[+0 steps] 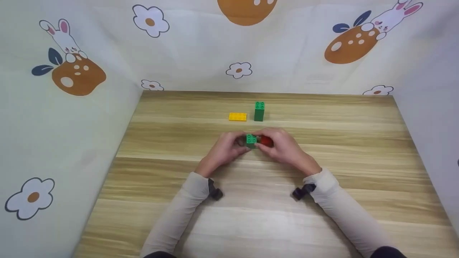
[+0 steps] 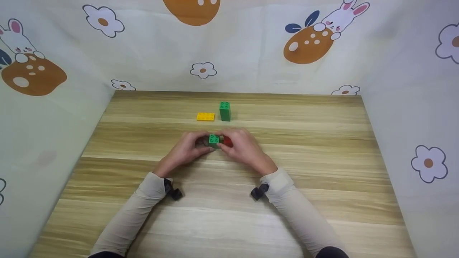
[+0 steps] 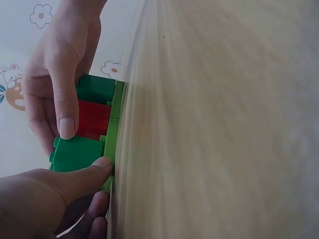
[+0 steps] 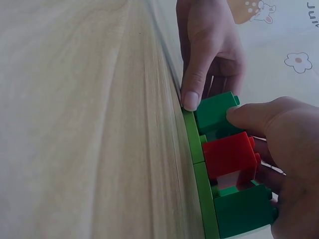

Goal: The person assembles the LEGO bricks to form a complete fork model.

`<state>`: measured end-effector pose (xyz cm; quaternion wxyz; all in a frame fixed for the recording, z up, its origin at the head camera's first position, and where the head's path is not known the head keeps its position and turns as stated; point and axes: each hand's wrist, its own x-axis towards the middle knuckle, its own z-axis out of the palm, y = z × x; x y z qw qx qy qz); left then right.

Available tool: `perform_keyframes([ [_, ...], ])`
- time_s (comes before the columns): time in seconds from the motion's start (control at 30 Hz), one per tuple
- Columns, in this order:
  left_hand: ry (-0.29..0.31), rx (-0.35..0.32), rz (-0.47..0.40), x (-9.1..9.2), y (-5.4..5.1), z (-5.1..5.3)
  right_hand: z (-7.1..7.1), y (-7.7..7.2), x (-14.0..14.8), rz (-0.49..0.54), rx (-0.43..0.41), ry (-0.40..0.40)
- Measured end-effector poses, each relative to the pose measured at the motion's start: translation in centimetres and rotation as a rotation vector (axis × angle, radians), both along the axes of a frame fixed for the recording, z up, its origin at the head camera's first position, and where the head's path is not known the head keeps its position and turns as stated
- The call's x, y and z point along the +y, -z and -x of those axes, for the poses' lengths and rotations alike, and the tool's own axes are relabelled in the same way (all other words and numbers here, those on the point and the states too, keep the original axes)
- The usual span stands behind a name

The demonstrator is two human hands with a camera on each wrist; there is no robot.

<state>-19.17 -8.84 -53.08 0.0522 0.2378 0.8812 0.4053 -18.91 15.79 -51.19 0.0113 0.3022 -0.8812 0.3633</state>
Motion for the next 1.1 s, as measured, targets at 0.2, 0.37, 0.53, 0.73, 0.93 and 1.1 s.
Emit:
perform_keyframes([
  [0.2,-0.007,-0.014,-0.010,0.03,-0.05,-0.06,-0.01,-0.14,0.01,-0.002,-0.025,-0.002],
  [0.37,-0.013,-0.024,0.000,0.13,-0.10,-0.04,0.05,-0.03,0.04,0.007,-0.028,-0.002],
  [0.53,-0.015,-0.021,0.004,0.13,-0.11,-0.04,0.08,0.17,0.05,0.013,-0.016,-0.006],
  [0.73,-0.015,0.005,0.005,0.09,0.08,0.01,0.05,0.16,0.00,0.012,-0.007,-0.007],
  [0.93,-0.018,-0.001,-0.009,0.13,0.16,0.05,0.04,0.10,-0.04,0.005,-0.005,-0.004],
  [1.1,-0.018,0.000,-0.017,0.15,0.14,0.02,0.05,0.01,0.00,-0.001,-0.024,-0.001],
])
